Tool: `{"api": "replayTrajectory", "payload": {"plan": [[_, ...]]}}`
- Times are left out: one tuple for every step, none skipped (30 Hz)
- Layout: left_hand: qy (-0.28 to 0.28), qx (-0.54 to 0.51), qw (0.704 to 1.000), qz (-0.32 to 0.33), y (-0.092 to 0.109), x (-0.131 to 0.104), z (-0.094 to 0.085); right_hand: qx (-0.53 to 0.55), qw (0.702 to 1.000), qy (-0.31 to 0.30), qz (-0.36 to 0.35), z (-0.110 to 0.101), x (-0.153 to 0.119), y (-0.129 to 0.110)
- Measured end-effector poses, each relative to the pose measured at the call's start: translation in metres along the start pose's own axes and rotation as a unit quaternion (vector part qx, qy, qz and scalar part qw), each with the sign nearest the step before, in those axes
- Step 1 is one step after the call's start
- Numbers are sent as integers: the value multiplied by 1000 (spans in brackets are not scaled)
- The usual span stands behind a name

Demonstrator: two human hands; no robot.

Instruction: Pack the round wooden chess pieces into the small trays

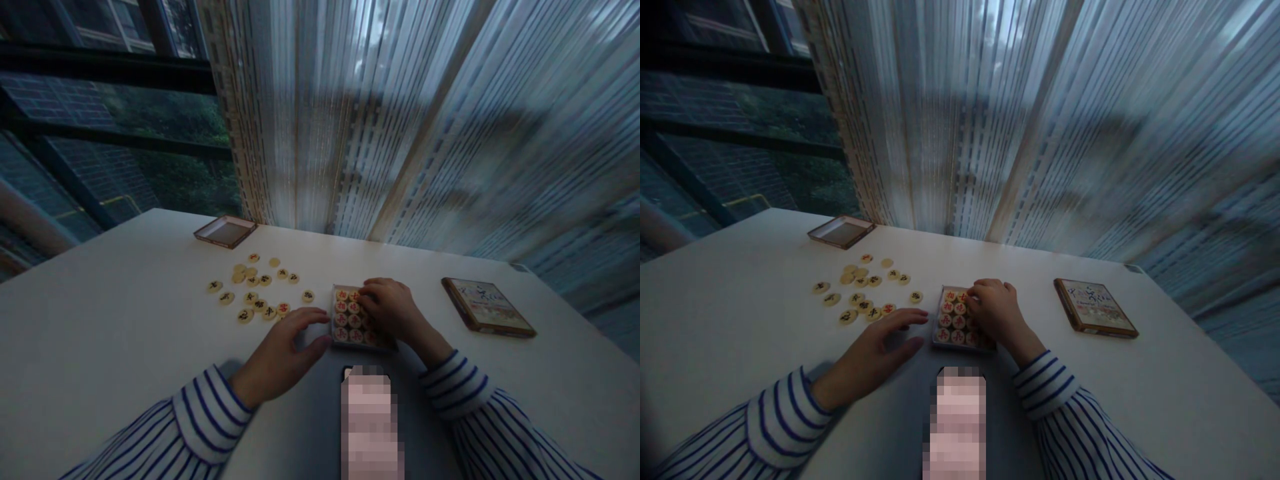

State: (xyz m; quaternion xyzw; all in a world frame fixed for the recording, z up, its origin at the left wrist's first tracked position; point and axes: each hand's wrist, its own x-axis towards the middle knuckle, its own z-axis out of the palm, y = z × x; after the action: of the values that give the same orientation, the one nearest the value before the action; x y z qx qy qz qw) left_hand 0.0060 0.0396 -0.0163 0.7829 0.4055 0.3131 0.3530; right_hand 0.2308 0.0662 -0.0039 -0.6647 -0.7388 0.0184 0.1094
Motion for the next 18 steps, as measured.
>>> {"api": "replayTrajectory", "payload": {"plan": [[0, 0, 1000, 2, 0, 0, 0, 0, 1000, 1, -2, 0, 0, 0], [1, 0, 1000, 3, 0, 0, 0, -1, 1000, 3, -4, 1, 0, 0], [2, 0, 1000, 4, 0, 0, 0, -2, 1000, 4, -5, 1, 0, 0], [4, 1, 1000, 5, 0, 0, 0, -3, 1000, 5, -6, 1, 0, 0], [5, 1, 1000, 4, 0, 0, 0, -3, 1000, 5, -6, 1, 0, 0], [6, 1, 1000, 3, 0, 0, 0, -3, 1000, 4, -8, 1, 0, 0], [6, 1, 1000, 3, 0, 0, 0, -1, 1000, 5, -8, 1, 0, 0], [6, 1, 1000, 4, 0, 0, 0, 0, 1000, 6, -8, 1, -1, 0], [6, 1, 1000, 6, 0, 0, 0, 2, 1000, 7, -7, 0, -1, 0], [5, 0, 1000, 7, 0, 0, 0, 4, 1000, 8, -5, 0, -1, 0], [5, 0, 1000, 8, 0, 0, 0, 4, 1000, 9, -1, 0, -1, 0], [5, 0, 1000, 8, 0, 0, 0, 4, 1000, 9, 1, 0, -1, 0], [6, 0, 1000, 8, 0, 0, 0, 4, 1000, 7, 3, -1, -1, 0], [6, 1, 1000, 8, 0, 0, 0, 3, 1000, 5, 4, -1, -1, 0], [6, 1, 1000, 8, 0, 0, 0, 3, 1000, 4, 4, 0, -1, 0], [6, 2, 1000, 9, 0, 0, 0, 3, 1000, 3, 5, 0, -1, 0], [6, 2, 1000, 8, 0, 0, 0, 3, 1000, 2, 5, 0, -1, 0], [5, 2, 1000, 8, 0, 0, 0, 2, 1000, 1, 5, 0, -1, -1]]}}
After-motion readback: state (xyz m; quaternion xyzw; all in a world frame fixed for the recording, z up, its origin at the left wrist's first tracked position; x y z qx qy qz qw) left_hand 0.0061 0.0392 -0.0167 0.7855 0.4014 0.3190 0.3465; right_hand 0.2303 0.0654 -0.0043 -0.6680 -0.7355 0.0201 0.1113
